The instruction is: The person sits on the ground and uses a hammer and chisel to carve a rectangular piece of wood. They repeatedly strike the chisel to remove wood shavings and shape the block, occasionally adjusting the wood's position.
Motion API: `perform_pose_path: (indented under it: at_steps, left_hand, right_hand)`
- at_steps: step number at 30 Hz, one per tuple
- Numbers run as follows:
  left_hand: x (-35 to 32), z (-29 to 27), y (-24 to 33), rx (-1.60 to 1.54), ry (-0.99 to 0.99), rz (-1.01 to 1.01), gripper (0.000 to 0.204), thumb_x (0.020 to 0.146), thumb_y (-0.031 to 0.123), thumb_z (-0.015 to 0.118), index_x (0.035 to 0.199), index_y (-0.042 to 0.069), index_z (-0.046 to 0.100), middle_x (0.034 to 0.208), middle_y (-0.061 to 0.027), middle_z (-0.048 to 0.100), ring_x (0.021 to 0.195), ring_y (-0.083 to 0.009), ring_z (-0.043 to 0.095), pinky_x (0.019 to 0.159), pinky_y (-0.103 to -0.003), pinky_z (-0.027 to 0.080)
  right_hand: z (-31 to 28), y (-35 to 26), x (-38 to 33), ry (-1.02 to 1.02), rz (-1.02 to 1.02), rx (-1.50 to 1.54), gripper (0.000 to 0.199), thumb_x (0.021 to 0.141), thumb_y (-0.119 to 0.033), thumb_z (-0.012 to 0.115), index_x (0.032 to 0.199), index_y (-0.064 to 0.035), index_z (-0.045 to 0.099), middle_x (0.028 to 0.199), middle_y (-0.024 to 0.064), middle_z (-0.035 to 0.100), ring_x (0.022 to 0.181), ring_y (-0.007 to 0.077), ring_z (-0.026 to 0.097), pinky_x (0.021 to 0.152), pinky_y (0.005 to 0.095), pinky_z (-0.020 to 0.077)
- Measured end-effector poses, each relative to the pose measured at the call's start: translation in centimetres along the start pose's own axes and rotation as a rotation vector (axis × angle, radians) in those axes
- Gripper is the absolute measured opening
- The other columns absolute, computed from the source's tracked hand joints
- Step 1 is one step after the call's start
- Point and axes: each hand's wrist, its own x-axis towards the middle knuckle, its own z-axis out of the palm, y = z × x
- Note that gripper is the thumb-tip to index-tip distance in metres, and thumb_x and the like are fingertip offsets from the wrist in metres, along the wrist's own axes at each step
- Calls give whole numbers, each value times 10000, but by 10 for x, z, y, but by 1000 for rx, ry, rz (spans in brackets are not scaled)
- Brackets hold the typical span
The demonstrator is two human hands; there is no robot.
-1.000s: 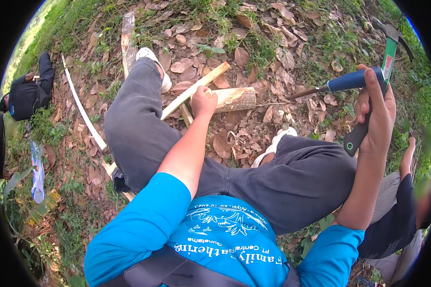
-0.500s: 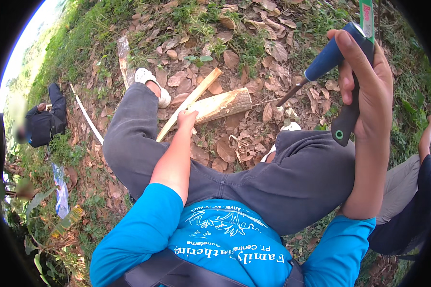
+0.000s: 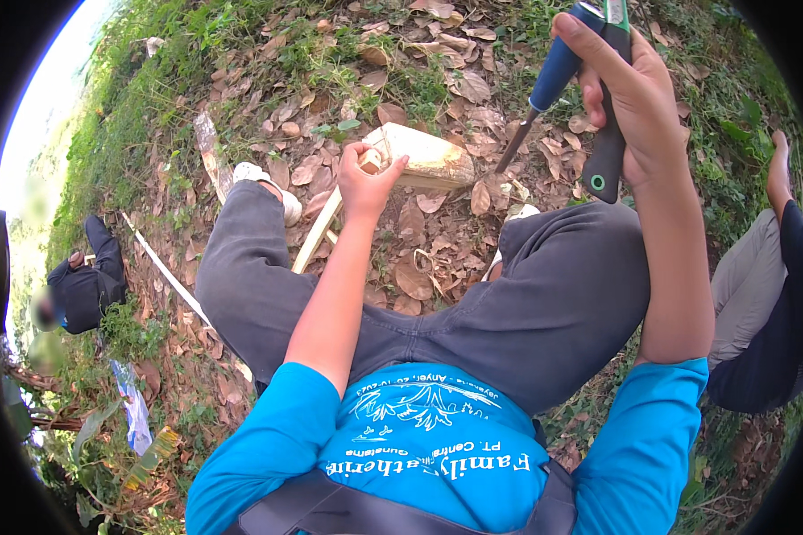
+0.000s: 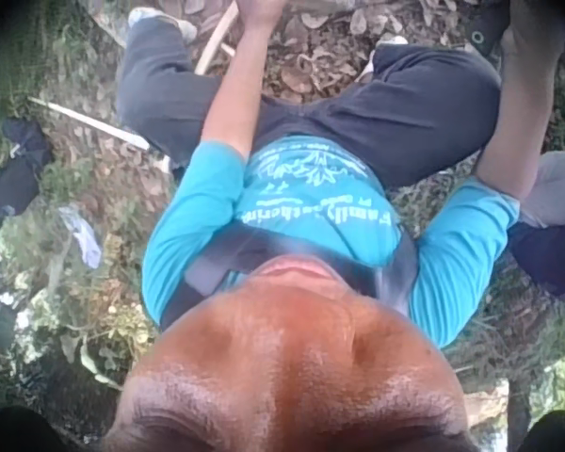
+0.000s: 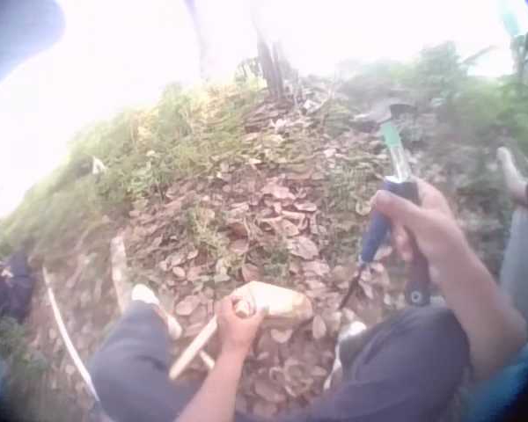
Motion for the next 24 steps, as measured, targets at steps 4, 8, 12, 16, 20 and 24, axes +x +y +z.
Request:
perform_pose_path:
  at_steps: [4, 8, 12, 16, 20, 24]
  left_hand:
    - [-3, 18, 18, 30, 65, 24, 565, 659, 293, 919, 1027, 44, 569, 1139, -152, 596, 1101, -329, 578, 932, -436, 489]
    - [-2, 12, -35, 16, 132, -47, 408, 693, 190, 822, 979, 15, 590, 1166, -190, 701, 1029, -343, 670, 927, -434, 517]
    - [-43, -7, -98, -102, 204, -433, 313, 720, 221, 797, 872, 16, 616, 988, -170, 729, 871, -296, 714, 787, -410, 556]
    - [-65, -19, -128, 291, -9, -487, 310, 721, 242, 822, 849, 39, 626, 1016, -180, 717, 925, -337, 692, 858, -442, 537]
    - [-56, 5, -100, 408, -233, -30, 410, 733, 365, 864, 948, 93, 645, 1402, -203, 577, 1338, -399, 475, 1148, -455, 372]
    - [-40, 54, -39, 669, -572, 69, 681, 683, 474, 901, 1175, 115, 597, 1545, -203, 437, 1469, -435, 339, 1205, -518, 303]
  right_hand:
    - [-8, 1, -4, -8, 19, 3, 433, 859, -413, 827, 978, -54, 615, 607, -52, 530, 448, -2, 458, 403, 149, 373]
    - [-16, 0, -8, 5, 30, 15, 441, 854, -417, 827, 978, -54, 609, 612, -55, 525, 459, -6, 466, 410, 145, 377]
    - [-23, 11, -15, 42, 71, -10, 418, 900, -390, 785, 1055, -32, 633, 606, -64, 503, 451, -23, 440, 399, 142, 345]
    - [-24, 12, -11, -54, 74, -44, 419, 920, -382, 765, 1088, -17, 647, 596, -70, 486, 440, -32, 424, 394, 134, 327]
    - [-16, 4, -10, -71, 20, -7, 421, 951, -353, 734, 1158, 6, 653, 583, -72, 467, 426, -31, 409, 388, 134, 300]
    - [-12, -15, -11, -33, 38, 156, 254, 955, -201, 735, 1056, -8, 603, 607, -7, 593, 396, 44, 516, 363, 172, 454]
